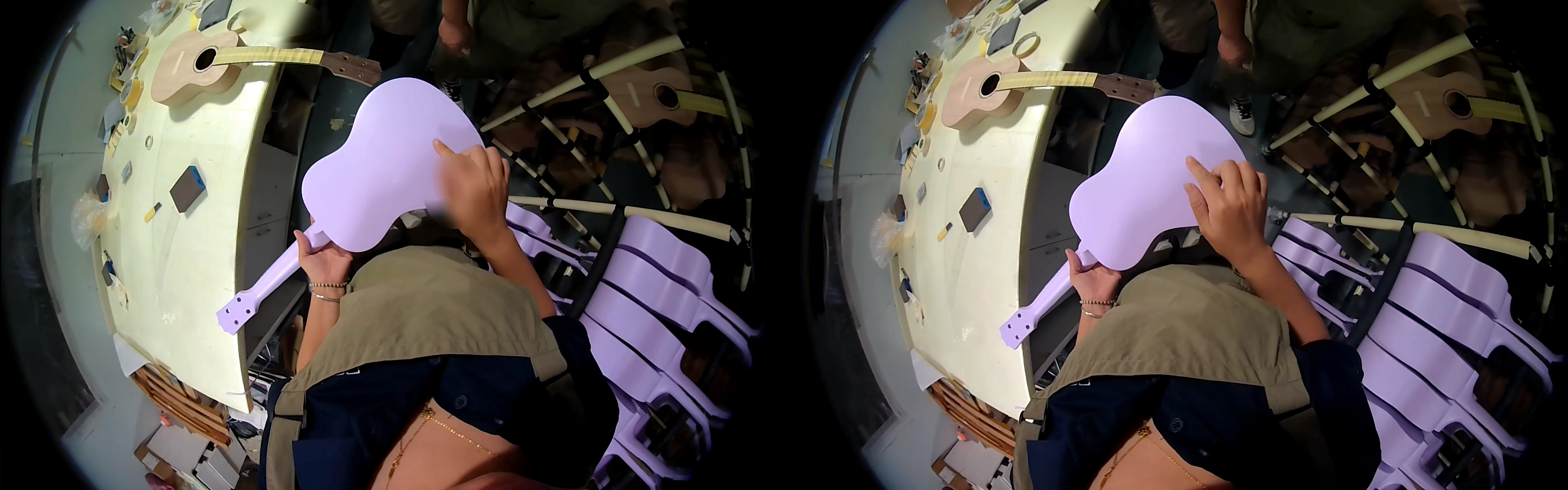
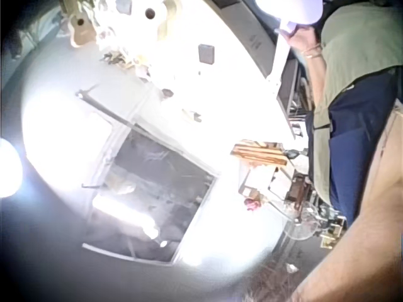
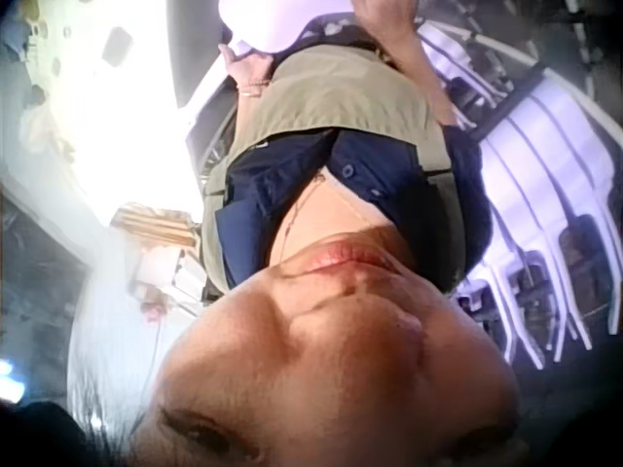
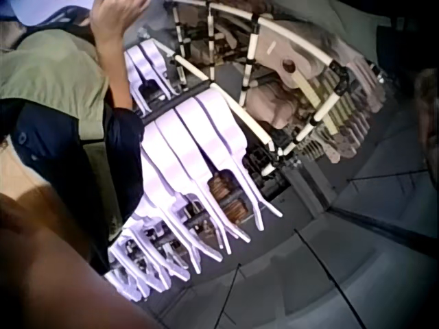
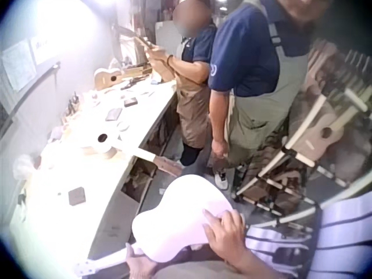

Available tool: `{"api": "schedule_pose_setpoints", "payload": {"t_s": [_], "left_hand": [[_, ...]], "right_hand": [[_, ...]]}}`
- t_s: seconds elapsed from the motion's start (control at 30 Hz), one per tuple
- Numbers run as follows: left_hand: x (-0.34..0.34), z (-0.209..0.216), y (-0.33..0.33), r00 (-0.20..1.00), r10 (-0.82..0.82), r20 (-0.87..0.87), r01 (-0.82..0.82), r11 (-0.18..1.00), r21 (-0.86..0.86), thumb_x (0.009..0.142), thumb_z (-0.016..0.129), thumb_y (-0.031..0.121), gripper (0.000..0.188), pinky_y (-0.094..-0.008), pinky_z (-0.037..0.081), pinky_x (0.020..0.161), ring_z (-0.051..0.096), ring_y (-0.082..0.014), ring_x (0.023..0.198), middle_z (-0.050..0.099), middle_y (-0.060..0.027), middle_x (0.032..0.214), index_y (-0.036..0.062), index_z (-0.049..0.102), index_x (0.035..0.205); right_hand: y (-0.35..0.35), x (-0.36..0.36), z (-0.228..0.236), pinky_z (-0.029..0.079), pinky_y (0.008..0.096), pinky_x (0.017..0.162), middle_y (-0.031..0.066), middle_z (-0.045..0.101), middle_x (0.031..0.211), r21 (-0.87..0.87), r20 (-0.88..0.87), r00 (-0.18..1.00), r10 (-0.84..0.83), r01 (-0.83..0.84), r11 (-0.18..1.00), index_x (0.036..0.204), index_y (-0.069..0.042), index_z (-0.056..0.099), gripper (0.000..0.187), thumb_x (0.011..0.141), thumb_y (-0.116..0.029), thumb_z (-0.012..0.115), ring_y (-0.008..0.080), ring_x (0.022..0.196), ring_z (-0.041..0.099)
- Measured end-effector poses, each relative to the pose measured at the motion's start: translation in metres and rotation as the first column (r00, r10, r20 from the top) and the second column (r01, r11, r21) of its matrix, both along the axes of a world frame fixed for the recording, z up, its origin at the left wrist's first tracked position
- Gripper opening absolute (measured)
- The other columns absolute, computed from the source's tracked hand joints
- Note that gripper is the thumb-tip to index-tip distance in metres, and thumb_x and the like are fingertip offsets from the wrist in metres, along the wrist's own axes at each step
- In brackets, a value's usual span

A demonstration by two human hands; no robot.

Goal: The person sands the edges and body of a purple guitar using a sanding block and a small yellow tool. They inspect the instrument, apply masking tape to the soundhole, and place the guitar on a rack.

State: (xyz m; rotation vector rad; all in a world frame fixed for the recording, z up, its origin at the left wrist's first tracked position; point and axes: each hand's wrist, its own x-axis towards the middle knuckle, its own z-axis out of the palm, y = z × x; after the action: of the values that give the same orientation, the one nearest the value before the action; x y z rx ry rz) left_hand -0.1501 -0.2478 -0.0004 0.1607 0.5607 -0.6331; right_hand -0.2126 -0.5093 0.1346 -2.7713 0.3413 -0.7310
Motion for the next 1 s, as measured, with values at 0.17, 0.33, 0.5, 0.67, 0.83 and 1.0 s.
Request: {"api": "schedule_pose_setpoints", "payload": {"t_s": [0.17, 0.33, 0.5, 0.67, 0.83, 1.0], "left_hand": [[0.002, 0.008, -0.007, 1.000, -0.010, 0.027, 0.007, 0.991, 0.132, 0.083, 0.051, 0.049, 0.059, -0.0464, 0.031, 0.101, 0.043, -0.0288, 0.117, 0.048, -0.0113, 0.124, 0.0048, 0.044, 0.121], [0.004, -0.010, 0.005, 1.000, 0.001, 0.008, -0.002, 0.999, 0.052, 0.083, 0.050, 0.049, 0.058, -0.0467, 0.030, 0.101, 0.042, -0.0292, 0.117, 0.047, -0.0113, 0.125, 0.0049, 0.045, 0.122], [0.004, -0.014, 0.006, 1.000, 0.023, -0.004, -0.023, 0.999, 0.048, 0.083, 0.051, 0.048, 0.059, -0.0467, 0.031, 0.100, 0.043, -0.0289, 0.117, 0.047, -0.0115, 0.126, 0.0047, 0.044, 0.122], [0.004, -0.009, 0.002, 0.999, 0.021, -0.047, -0.016, 0.993, 0.118, 0.082, 0.052, 0.049, 0.059, -0.0473, 0.031, 0.100, 0.042, -0.0294, 0.117, 0.047, -0.0109, 0.126, 0.0057, 0.045, 0.121], [0.003, -0.010, 0.002, 0.999, 0.024, -0.046, -0.020, 0.997, 0.076, 0.082, 0.052, 0.049, 0.058, -0.0477, 0.030, 0.101, 0.042, -0.0295, 0.118, 0.047, -0.0106, 0.126, 0.0070, 0.045, 0.121], [0.001, -0.015, 0.003, 0.999, -0.016, 0.032, 0.013, 0.995, 0.098, 0.082, 0.052, 0.049, 0.058, -0.0478, 0.029, 0.101, 0.042, -0.0292, 0.118, 0.047, -0.0104, 0.126, 0.0070, 0.045, 0.122]], "right_hand": [[-0.005, 0.012, 0.006, 0.030, 0.0349, 0.070, 0.0023, 0.042, 0.076, -0.063, -0.012, 1.000, -0.024, 0.023, 0.998, 0.104, -0.013, 0.064, 0.029, 0.080, -0.027, 0.058, 0.0187, 0.076, 0.040], [-0.005, 0.017, 0.014, 0.030, 0.0347, 0.073, 0.0023, 0.042, 0.077, -0.097, -0.011, 1.000, -0.010, 0.009, 0.995, 0.103, -0.015, 0.065, 0.028, 0.079, -0.028, 0.059, 0.0188, 0.078, 0.040], [-0.005, 0.024, 0.015, 0.031, 0.0347, 0.073, 0.0023, 0.042, 0.079, -0.119, -0.011, 1.000, -0.005, 0.003, 0.993, 0.101, -0.016, 0.065, 0.027, 0.077, -0.030, 0.060, 0.0188, 0.080, 0.040], [-0.007, 0.030, 0.016, 0.031, 0.0347, 0.073, 0.0024, 0.043, 0.080, -0.125, -0.022, 0.999, -0.046, 0.043, 0.991, 0.099, -0.017, 0.065, 0.027, 0.076, -0.030, 0.063, 0.0190, 0.081, 0.040], [-0.008, 0.030, 0.013, 0.031, 0.0349, 0.073, 0.0026, 0.043, 0.081, -0.123, -0.038, 0.998, -0.058, 0.052, 0.991, 0.097, -0.017, 0.065, 0.026, 0.074, -0.030, 0.064, 0.0193, 0.081, 0.040], [-0.008, 0.028, 0.011, 0.031, 0.0352, 0.073, 0.0031, 0.043, 0.080, -0.119, -0.060, 0.996, -0.069, 0.061, 0.991, 0.097, -0.016, 0.064, 0.029, 0.073, -0.031, 0.064, 0.0197, 0.081, 0.040]]}}
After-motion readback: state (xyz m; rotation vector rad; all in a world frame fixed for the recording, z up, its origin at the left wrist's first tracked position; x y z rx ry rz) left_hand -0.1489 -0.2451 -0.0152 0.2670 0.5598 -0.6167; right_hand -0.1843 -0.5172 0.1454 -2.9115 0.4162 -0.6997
